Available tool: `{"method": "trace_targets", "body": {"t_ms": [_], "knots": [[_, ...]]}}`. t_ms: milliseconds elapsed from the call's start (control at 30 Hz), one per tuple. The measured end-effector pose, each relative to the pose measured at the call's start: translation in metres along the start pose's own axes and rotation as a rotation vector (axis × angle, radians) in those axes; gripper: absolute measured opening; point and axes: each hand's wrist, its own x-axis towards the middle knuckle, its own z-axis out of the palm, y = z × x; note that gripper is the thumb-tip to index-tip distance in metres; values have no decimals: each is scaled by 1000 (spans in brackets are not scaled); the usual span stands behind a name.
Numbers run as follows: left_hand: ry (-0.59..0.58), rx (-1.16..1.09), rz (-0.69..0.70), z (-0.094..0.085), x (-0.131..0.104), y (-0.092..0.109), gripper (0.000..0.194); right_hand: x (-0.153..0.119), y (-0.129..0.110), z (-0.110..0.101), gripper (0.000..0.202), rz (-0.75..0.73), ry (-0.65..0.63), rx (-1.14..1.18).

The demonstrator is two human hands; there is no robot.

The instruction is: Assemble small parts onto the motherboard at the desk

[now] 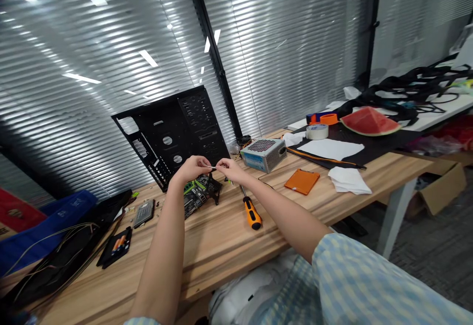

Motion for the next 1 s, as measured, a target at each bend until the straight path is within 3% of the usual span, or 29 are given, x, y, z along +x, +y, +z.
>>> {"method": "trace_targets", "body": {"t_ms": [700,1000], "knots": [[34,88,133,-4,0,-6,12,-1,-12,-8,25,-5,-74,43],[21,4,145,-5,0,-9,15,-4,-22,-11,25,-38,-62,34]]}}
